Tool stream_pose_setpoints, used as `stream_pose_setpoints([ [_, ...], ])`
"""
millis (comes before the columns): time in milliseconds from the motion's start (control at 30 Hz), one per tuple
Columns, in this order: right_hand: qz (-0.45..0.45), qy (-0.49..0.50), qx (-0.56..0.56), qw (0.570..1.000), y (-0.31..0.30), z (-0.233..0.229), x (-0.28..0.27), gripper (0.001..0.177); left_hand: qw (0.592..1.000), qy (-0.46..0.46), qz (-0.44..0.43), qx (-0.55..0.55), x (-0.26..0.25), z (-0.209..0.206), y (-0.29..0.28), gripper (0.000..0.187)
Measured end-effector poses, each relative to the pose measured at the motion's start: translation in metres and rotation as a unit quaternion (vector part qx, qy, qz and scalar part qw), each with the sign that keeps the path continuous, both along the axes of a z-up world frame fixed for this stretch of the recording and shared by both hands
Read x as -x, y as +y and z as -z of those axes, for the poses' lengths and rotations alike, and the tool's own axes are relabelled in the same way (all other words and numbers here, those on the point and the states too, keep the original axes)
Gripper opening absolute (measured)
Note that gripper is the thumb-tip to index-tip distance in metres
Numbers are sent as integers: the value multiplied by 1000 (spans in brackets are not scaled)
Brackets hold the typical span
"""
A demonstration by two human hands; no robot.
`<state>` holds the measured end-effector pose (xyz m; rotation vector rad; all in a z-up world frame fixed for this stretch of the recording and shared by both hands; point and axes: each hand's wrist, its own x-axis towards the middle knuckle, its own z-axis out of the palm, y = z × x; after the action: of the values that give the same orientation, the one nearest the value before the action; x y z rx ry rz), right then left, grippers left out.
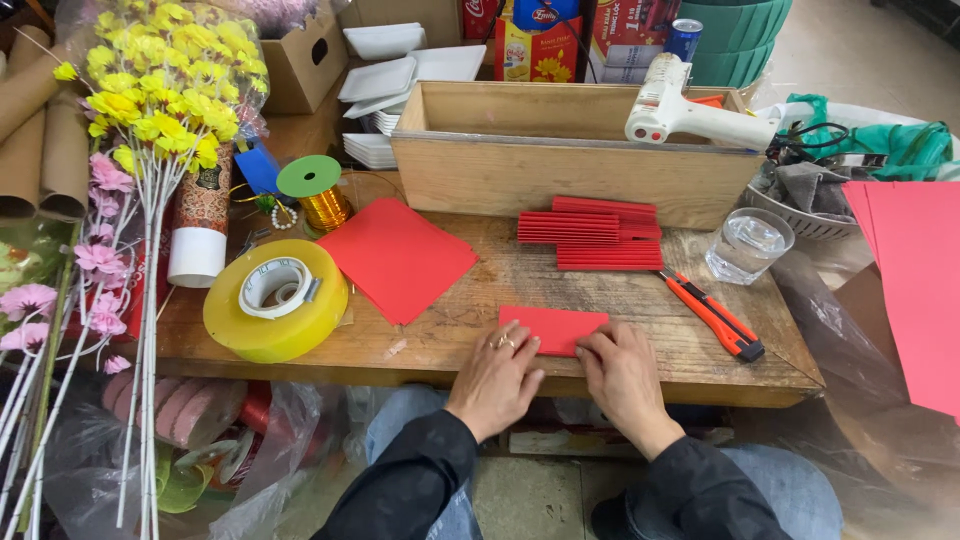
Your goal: Folding small red paper squares into rectangles on a wooden workbench
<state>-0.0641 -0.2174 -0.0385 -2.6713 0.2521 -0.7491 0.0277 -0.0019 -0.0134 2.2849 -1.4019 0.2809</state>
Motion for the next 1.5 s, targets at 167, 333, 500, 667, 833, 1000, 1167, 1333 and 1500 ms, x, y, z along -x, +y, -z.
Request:
stream_pose_setpoints([
  [167, -39, -95, -36, 994, -1, -14, 20, 26, 999, 44, 1, -20, 8, 14, 8, 71],
  [333, -30, -86, 46, 995, 14, -20, 24, 37, 998, 46, 7, -33, 7, 16, 10, 78],
  [500, -9, -17, 189, 982, 62, -27, 14, 45, 999, 28, 5, -45, 8, 15, 11, 79],
  [667, 15, -9, 192, 981, 55, -17, 25, 47, 999, 20, 8, -45, 9, 14, 10, 79],
  [833, 67, 34, 227, 971, 26, -15, 50, 53, 998, 24, 1, -60, 12, 13, 10, 78],
  [1000, 96, -2, 233, 968, 18, -16, 61, 45, 997, 14, -4, -82, 12, 15, 10, 83],
  [1167, 105, -24, 201, 974, 10, -1, 64, 43, 996, -23, -14, -88, 14, 16, 9, 86],
  [1333, 103, -27, 185, 977, 4, 3, 63, 40, 988, -38, -43, -143, 36, 2, -18, 106],
  [1500, 128, -12, 217, 968, 7, 1, 63, 39, 997, -17, -28, -64, 71, 22, -63, 122],
])
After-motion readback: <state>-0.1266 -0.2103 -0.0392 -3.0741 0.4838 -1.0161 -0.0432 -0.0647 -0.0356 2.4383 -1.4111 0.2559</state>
